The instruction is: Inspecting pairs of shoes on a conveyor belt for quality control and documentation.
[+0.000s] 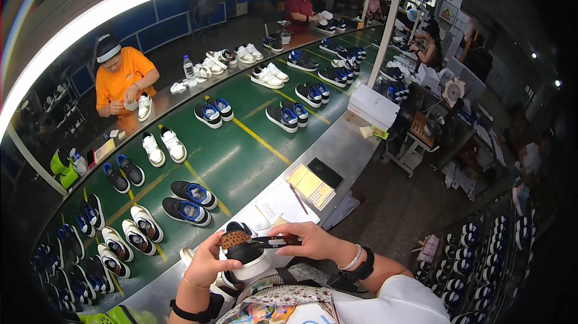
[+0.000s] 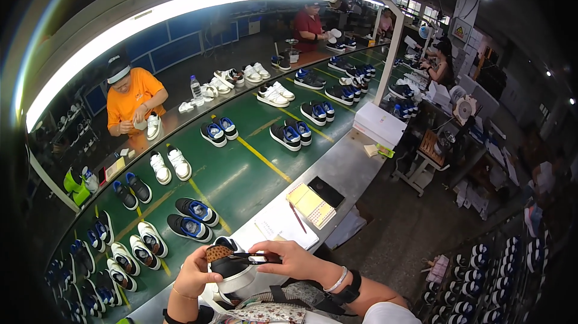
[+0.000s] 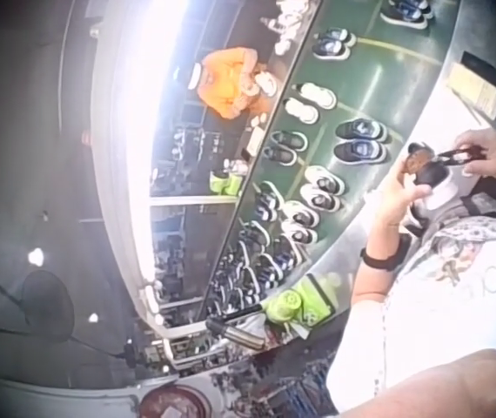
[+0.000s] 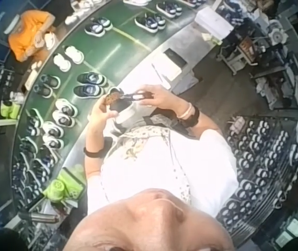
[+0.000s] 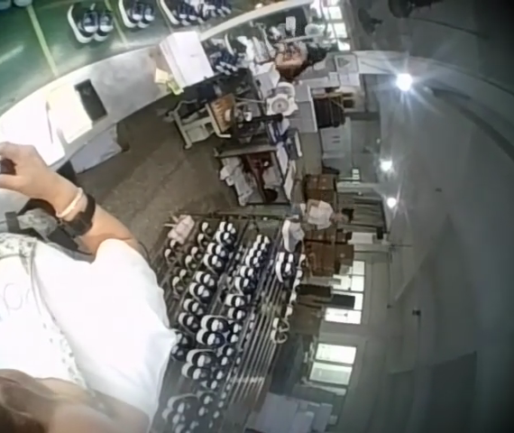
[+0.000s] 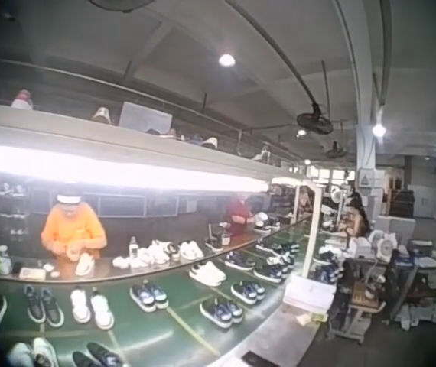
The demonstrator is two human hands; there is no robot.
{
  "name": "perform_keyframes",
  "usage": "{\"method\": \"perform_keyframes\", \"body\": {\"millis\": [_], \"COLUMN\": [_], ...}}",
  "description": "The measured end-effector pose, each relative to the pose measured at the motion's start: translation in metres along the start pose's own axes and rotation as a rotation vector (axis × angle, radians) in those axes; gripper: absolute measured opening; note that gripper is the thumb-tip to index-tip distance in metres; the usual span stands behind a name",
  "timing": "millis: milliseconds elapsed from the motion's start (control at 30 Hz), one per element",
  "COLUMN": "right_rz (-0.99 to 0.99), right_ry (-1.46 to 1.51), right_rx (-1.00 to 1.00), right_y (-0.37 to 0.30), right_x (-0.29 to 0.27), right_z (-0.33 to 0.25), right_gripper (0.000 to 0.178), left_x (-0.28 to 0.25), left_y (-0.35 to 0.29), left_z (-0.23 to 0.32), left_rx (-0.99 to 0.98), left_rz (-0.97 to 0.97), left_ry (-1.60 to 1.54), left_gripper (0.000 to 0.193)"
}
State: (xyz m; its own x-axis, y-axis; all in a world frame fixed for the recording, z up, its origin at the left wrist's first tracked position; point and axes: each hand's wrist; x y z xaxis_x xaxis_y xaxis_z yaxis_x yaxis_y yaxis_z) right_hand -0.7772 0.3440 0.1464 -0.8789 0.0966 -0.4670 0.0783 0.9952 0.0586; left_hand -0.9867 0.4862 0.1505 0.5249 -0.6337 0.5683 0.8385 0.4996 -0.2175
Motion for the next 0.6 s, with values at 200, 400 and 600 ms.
{"method": "perform_keyframes", "body": {"millis": [200,400,600], "right_rz": [-0.009,0.0,-0.001], "right_ry": [0.016,0.003,0.026], "right_rx": [0.009,-0.01,-0.008], "right_y": [0.0,-0.001,-0.001], "right_x": [0.009,0.011,0.016], "right_z": [-0.002,-0.006,-0.012], "right_gripper": [0.038,0.037,0.037], "left_x": [-0.003,-0.006,-0.007], "left_y": [-0.007,-0.011,-0.015], "left_z": [0.002,0.005,0.009], "left_rx": [-0.007,-0.005,-0.019], "left_rz": [0.003,-0.013,-0.027], "left_ry": [-0.009,-0.001,0.0], "left_gripper": [0.065,0.064,0.065]}}
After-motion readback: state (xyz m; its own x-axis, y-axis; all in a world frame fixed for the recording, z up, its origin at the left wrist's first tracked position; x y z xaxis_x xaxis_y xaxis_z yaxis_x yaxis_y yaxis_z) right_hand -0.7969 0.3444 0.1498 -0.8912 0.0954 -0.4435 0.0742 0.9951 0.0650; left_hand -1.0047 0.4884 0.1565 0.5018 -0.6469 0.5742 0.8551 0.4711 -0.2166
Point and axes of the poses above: each hand's wrist, its own y-axis towards the middle knuckle, its own x-axis out of the palm, z = x × y, and after that the axes turned 15 degrees about -y, right-handed
